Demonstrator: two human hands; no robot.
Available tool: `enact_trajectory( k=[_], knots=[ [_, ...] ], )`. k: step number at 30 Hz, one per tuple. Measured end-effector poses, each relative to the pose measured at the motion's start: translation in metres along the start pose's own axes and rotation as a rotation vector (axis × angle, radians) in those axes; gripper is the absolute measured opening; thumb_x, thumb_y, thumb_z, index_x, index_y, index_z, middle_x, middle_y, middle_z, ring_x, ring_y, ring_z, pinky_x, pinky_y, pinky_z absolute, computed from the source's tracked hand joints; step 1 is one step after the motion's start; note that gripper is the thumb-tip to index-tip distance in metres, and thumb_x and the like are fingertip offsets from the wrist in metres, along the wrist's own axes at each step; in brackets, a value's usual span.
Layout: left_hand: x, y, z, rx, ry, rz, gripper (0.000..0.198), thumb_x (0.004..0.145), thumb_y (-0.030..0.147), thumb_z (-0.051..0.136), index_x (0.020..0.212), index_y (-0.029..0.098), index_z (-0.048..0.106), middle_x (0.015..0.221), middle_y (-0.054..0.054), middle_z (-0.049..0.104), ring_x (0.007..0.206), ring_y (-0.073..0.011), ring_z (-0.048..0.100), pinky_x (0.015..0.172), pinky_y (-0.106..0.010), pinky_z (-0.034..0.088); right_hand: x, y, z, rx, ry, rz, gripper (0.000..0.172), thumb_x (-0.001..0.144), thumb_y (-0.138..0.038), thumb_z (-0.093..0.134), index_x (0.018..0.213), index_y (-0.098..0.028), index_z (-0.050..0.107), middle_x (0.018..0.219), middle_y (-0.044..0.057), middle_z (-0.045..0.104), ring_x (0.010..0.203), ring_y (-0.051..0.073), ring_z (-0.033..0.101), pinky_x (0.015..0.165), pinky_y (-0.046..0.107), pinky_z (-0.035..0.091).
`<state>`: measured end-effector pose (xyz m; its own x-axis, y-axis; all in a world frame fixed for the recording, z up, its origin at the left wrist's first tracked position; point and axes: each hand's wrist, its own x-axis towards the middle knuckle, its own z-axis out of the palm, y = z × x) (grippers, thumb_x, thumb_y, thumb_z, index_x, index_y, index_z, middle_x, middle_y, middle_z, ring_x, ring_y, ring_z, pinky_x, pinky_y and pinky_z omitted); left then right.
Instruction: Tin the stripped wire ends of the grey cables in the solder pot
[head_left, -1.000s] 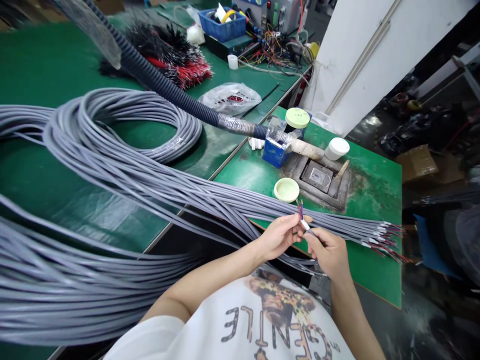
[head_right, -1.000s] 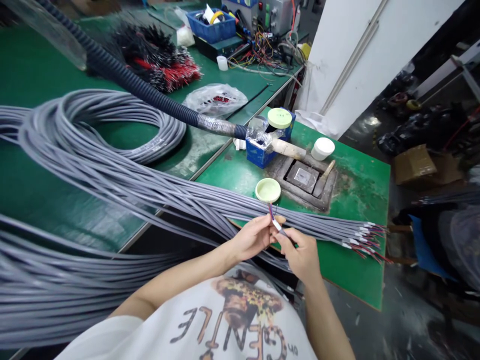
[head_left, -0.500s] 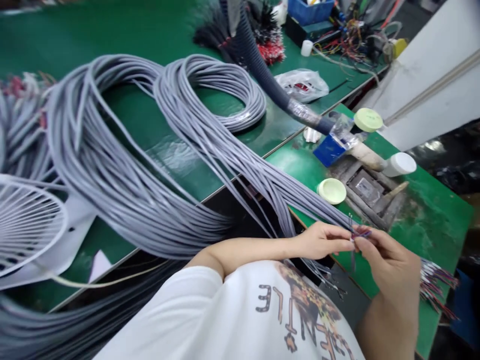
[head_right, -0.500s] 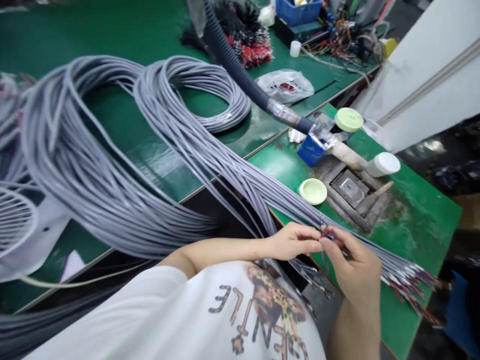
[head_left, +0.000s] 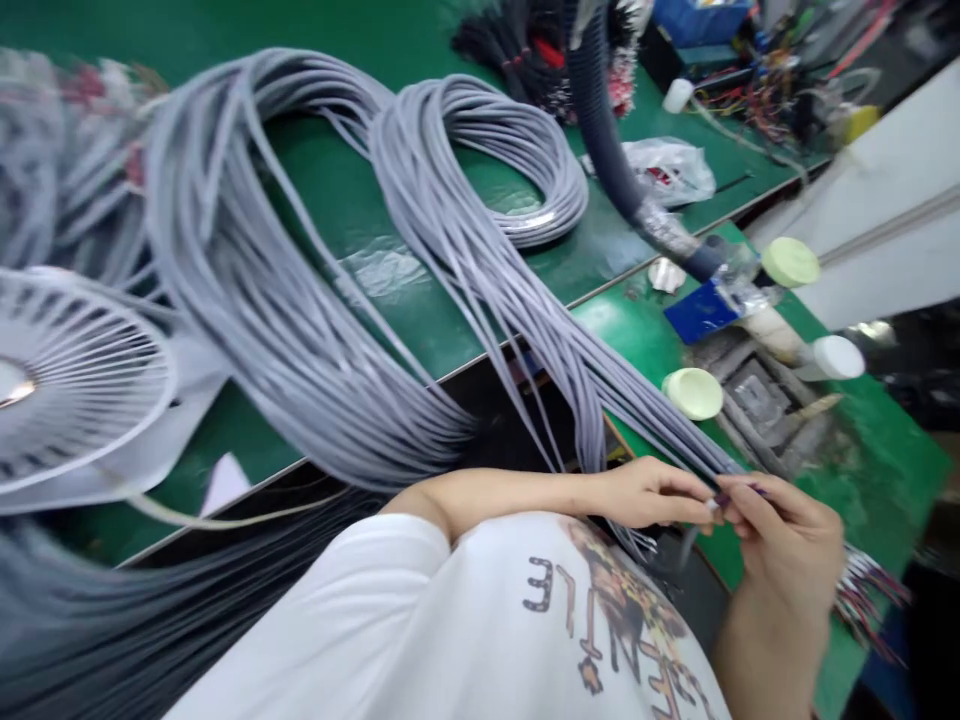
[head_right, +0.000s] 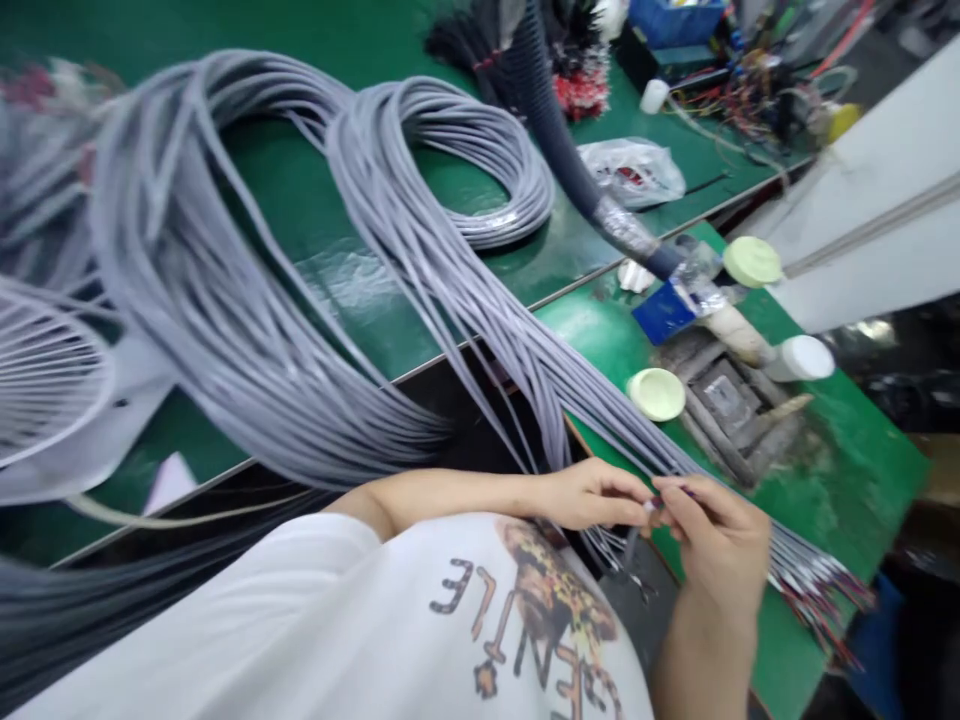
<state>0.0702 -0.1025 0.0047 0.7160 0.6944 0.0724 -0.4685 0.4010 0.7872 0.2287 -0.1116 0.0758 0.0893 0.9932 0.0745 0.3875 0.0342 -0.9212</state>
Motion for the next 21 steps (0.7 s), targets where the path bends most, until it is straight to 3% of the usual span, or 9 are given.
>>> enact_trajectory(
  k=[3, 5, 9, 12, 15, 17, 21],
  knots=[
    [-0.003, 0.011, 0.003, 0.029, 0.045, -0.014, 0.043, 0.079, 0.054, 0.062, 0.092, 0.014, 0.068, 0.079, -0.005, 0.064, 0.058, -0.0081, 0.047, 0.053, -0.020, 0.038, 0.000, -0.006, 0.014, 0.196, 0.076, 0.086, 0.006, 0.069, -0.023, 0.074, 0.070, -0.018, 0.074, 0.048, 0.000, 0.057, 0.037, 0.009, 0.044, 0.033, 0.021, 0.031],
    [-0.002, 0.015, 0.004, 0.036, 0.054, -0.030, 0.039, 0.081, 0.050, 0.061, 0.092, 0.013, 0.068, 0.080, -0.005, 0.064, 0.056, -0.0075, 0.047, 0.052, -0.020, 0.038, 0.005, -0.008, 0.012, 0.269, 0.099, 0.097, 0.006, 0.069, -0.024, 0.073, 0.070, -0.018, 0.073, 0.047, -0.001, 0.056, 0.036, 0.008, 0.042, 0.033, 0.020, 0.029],
    [-0.001, 0.008, 0.004, 0.041, 0.040, -0.095, 0.034, 0.081, 0.045, 0.063, 0.089, 0.012, 0.068, 0.079, -0.005, 0.065, 0.052, -0.0058, 0.046, 0.051, -0.019, 0.038, 0.015, -0.014, -0.022, 0.467, 0.290, -0.036, 0.008, 0.072, -0.027, 0.070, 0.067, -0.022, 0.070, 0.042, -0.006, 0.043, 0.035, 0.005, 0.032, 0.036, 0.019, 0.025],
    [-0.003, -0.003, 0.001, -0.013, 0.113, -0.141, 0.035, 0.079, 0.047, 0.065, 0.086, 0.012, 0.067, 0.076, -0.004, 0.065, 0.049, -0.0051, 0.045, 0.050, -0.020, 0.039, 0.013, -0.016, -0.048, 0.398, 0.373, -0.129, 0.007, 0.073, -0.028, 0.070, 0.070, -0.022, 0.070, 0.044, -0.006, 0.042, 0.038, 0.006, 0.034, 0.041, 0.021, 0.030],
    [-0.002, -0.009, -0.002, -0.091, 0.159, -0.149, 0.035, 0.078, 0.046, 0.067, 0.088, 0.013, 0.066, 0.074, -0.003, 0.063, 0.047, -0.0044, 0.041, 0.048, -0.020, 0.037, 0.006, -0.013, -0.050, 0.095, 0.146, -0.015, 0.010, 0.070, -0.029, 0.073, 0.071, -0.019, 0.073, 0.055, 0.000, 0.057, 0.048, 0.010, 0.048, 0.045, 0.023, 0.037],
    [0.000, -0.007, -0.003, -0.127, 0.150, -0.150, 0.035, 0.078, 0.046, 0.067, 0.088, 0.013, 0.066, 0.072, -0.002, 0.061, 0.046, -0.0038, 0.038, 0.047, -0.020, 0.035, 0.003, -0.010, -0.040, -0.043, -0.033, 0.084, 0.015, 0.072, -0.032, 0.072, 0.077, -0.019, 0.076, 0.059, 0.001, 0.062, 0.049, 0.010, 0.050, 0.044, 0.022, 0.037],
    [0.002, -0.002, -0.002, -0.155, 0.108, -0.160, 0.034, 0.080, 0.045, 0.066, 0.083, 0.012, 0.065, 0.065, 0.000, 0.058, 0.045, -0.0034, 0.034, 0.047, -0.021, 0.035, 0.004, -0.007, -0.018, -0.046, -0.168, 0.172, 0.026, 0.076, -0.036, 0.070, 0.093, -0.018, 0.076, 0.044, -0.005, 0.051, 0.039, 0.007, 0.042, 0.040, 0.020, 0.032]
  ],
)
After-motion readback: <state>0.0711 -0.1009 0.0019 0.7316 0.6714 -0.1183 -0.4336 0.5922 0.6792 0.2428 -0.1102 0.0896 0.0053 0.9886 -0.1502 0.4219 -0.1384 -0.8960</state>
